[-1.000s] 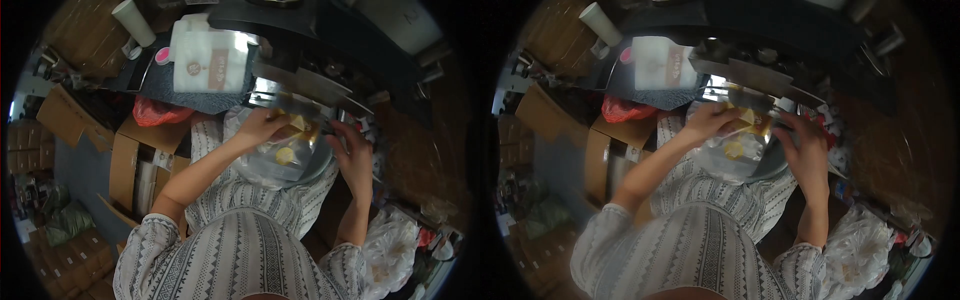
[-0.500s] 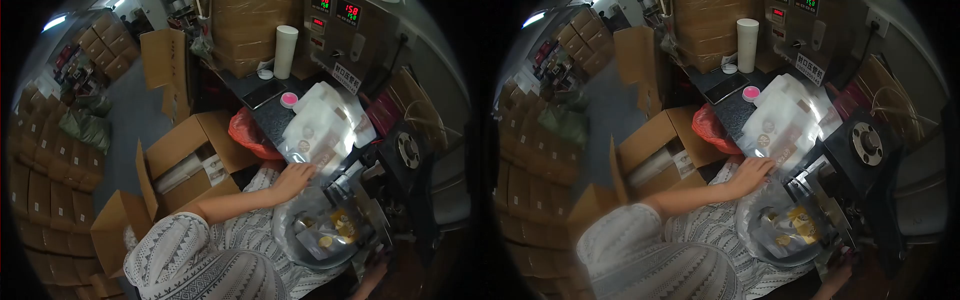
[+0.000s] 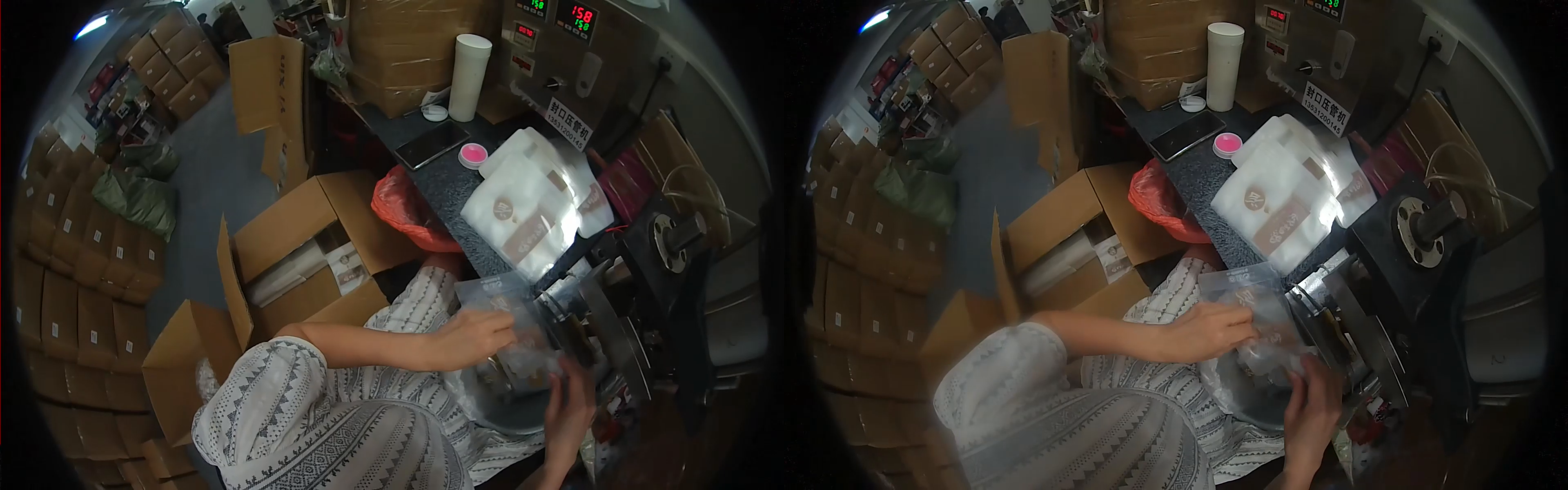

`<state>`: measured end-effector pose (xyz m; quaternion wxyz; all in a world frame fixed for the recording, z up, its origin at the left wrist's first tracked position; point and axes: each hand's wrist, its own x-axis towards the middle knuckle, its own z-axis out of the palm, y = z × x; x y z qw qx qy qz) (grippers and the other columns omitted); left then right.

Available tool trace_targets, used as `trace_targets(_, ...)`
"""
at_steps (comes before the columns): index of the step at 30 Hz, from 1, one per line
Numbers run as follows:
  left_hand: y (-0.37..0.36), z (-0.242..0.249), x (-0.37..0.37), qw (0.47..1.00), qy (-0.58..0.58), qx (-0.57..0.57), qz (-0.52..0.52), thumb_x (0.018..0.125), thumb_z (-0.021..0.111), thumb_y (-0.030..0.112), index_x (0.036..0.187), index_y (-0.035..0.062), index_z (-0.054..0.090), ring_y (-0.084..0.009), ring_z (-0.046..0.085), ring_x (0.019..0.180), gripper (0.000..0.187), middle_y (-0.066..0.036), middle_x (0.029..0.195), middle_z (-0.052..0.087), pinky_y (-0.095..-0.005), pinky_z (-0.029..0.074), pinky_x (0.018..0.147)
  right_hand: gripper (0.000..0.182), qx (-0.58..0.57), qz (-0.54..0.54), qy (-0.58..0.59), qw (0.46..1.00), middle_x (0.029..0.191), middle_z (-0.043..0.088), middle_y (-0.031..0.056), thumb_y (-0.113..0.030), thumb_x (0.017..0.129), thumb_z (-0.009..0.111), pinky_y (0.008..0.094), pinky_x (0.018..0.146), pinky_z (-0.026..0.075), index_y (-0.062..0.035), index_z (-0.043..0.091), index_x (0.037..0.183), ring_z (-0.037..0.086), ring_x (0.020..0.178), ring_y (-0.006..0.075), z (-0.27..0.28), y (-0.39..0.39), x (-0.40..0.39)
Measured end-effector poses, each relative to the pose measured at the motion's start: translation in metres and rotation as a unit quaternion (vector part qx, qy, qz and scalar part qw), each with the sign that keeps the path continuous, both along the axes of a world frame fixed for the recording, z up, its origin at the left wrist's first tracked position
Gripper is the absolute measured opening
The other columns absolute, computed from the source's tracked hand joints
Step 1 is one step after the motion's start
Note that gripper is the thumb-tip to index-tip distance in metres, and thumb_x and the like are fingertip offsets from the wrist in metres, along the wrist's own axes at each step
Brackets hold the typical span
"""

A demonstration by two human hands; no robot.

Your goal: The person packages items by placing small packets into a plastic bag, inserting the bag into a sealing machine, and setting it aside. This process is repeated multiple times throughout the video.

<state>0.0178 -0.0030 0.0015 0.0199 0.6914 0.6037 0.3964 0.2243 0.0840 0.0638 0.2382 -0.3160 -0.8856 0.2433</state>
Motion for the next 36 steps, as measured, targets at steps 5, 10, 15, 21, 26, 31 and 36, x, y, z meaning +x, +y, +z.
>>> trace_targets(5,-0.001,-0.009,0.007,0.989,-0.048,-0.088,-0.107,0.083,0.065,0.012,0.091,0.0052,0.061,-0.0264,0.061,0.069,0.011,-0.007,0.083,0.054,-0.0375,0.051,0.058,0.024,-0.069,0.023,0.012,0.997,0.096,0.065,0.0151,0.000,0.081,0.067,0.0382,0.075,0.049,-0.0009,0.063,0.104,0.062,0.087,0.0318,-0.005,0.005,0.011)
trace_targets(10,0.003,-0.006,0.013,0.962,-0.108,-0.177,-0.178,0.086,0.061,0.011,0.095,0.0035,0.065,-0.0317,0.064,0.072,0.012,-0.012,0.084,0.063,-0.0378,0.053,0.062,0.027,-0.174,-0.041,0.041,0.983,0.093,0.066,0.0130,-0.004,0.080,0.071,0.0320,0.074,0.050,-0.0057,0.067,0.106,0.063,0.083,0.0253,-0.005,0.005,0.023)
trace_targets(15,0.019,-0.011,0.031,0.889,-0.247,-0.349,-0.163,0.090,0.062,0.016,0.101,0.0013,0.068,-0.0173,0.067,0.069,0.020,-0.011,0.082,0.068,-0.0302,0.052,0.062,0.029,-0.106,-0.140,0.097,0.980,0.096,0.067,0.0141,-0.009,0.081,0.071,0.0345,0.078,0.050,-0.0045,0.066,0.109,0.065,0.089,0.0246,-0.031,0.003,0.032)
trace_targets(21,0.066,-0.025,0.036,0.788,-0.448,-0.409,-0.107,0.091,0.063,0.019,0.103,-0.0049,0.066,-0.0096,0.064,0.080,0.026,-0.007,0.084,0.067,-0.0243,0.053,0.062,0.036,-0.110,-0.209,0.111,0.966,0.103,0.065,0.0160,-0.012,0.082,0.070,0.0353,0.080,0.049,-0.0041,0.062,0.116,0.064,0.096,0.0264,-0.045,0.019,0.077)
trace_targets(26,0.088,-0.021,0.042,0.701,-0.592,-0.391,-0.071,0.093,0.062,0.021,0.108,-0.0056,0.063,-0.0129,0.065,0.079,0.031,-0.010,0.092,0.067,-0.0265,0.055,0.064,0.033,0.021,-0.290,-0.028,0.956,0.099,0.065,0.0157,-0.009,0.082,0.068,0.0388,0.077,0.050,-0.0043,0.061,0.113,0.064,0.091,0.0328,-0.035,0.029,0.086)
trace_targets(31,0.082,-0.008,0.013,0.876,-0.365,-0.314,0.014,0.093,0.061,0.027,0.117,-0.0066,0.056,-0.0266,0.065,0.092,0.041,-0.017,0.112,0.062,-0.0354,0.054,0.075,0.026,0.061,-0.352,-0.123,0.926,0.083,0.064,0.0187,-0.005,0.082,0.062,0.0420,0.071,0.049,-0.0047,0.063,0.108,0.062,0.076,0.0379,-0.076,0.062,0.112)
trace_targets(36,0.062,-0.049,-0.049,0.966,0.215,-0.070,0.129,0.085,0.067,0.030,0.133,0.0019,0.043,-0.0410,0.043,0.122,0.061,-0.026,0.132,0.044,-0.0444,0.036,0.100,0.026,-0.017,-0.310,-0.085,0.947,0.105,0.063,0.0190,-0.002,0.079,0.061,0.0476,0.076,0.049,-0.0055,0.059,0.104,0.062,0.092,0.0395,-0.068,0.062,0.115)
